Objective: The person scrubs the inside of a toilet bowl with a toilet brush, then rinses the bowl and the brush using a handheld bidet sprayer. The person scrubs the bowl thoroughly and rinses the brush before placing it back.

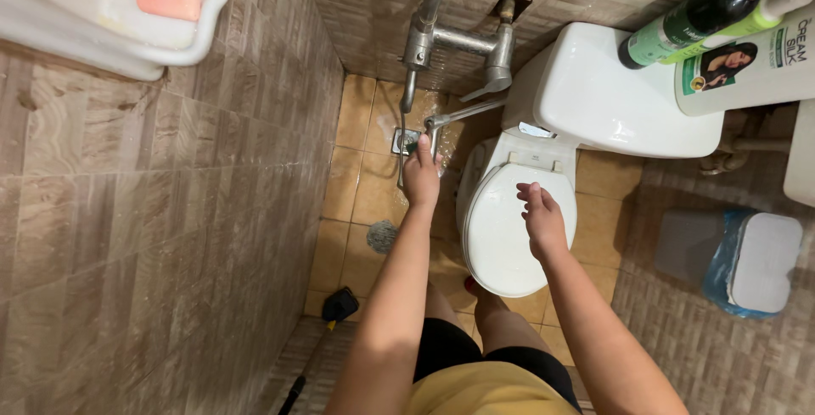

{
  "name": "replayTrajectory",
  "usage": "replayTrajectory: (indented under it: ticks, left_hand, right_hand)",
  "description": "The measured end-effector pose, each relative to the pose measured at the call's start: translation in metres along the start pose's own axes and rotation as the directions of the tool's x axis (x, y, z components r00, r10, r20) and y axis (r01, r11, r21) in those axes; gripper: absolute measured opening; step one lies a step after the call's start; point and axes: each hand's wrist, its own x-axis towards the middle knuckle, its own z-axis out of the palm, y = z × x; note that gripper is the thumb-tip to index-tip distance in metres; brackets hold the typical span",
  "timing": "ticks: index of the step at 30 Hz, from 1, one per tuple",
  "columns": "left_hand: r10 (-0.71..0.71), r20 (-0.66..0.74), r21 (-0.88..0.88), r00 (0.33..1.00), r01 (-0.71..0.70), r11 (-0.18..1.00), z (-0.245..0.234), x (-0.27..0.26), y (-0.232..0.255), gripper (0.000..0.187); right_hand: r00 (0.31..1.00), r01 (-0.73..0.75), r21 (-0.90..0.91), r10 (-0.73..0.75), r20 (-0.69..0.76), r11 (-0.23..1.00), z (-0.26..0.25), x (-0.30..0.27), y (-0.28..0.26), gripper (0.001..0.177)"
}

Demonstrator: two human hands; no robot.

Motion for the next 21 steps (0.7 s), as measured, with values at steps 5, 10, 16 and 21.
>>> replayTrajectory:
  ticks: [5, 10, 16, 21]
  left_hand:
    - [-0.028, -0.025, 0.164, 0.999, 0.031, 0.986, -0.014, -0.005, -0.011, 0.068]
    - [0.02, 0.021, 0.203, 1.0, -0.024, 0.979, -0.025, -0.022, -0.02, 0.068]
    - [0.026, 0.195, 0.021, 0.981, -0.031, 0.999, -0.018, -0.048, -0.015, 0.061]
    - [0.041, 0.299, 0.014, 0.953, -0.047, 0.999, -0.007, -0.079, 0.002, 0.06]
  right_hand:
    - [1.0, -0.025, 0.019, 0.025, -0.001, 0.999, 0.0, -0.002, 0.007, 0.053]
    - [0.996, -0.088, 0.053, 0.089, -0.007, 0.995, -0.001, -0.002, 0.02, 0.052]
    - [0.981, -0.192, 0.481, 0.166, 0.097, 0.856, -0.003, 0.03, 0.038, 0.042]
    - [1.0, -0.021, 0.237, 0.025, -0.014, 0.971, 0.009, 0.086, 0.029, 0.04]
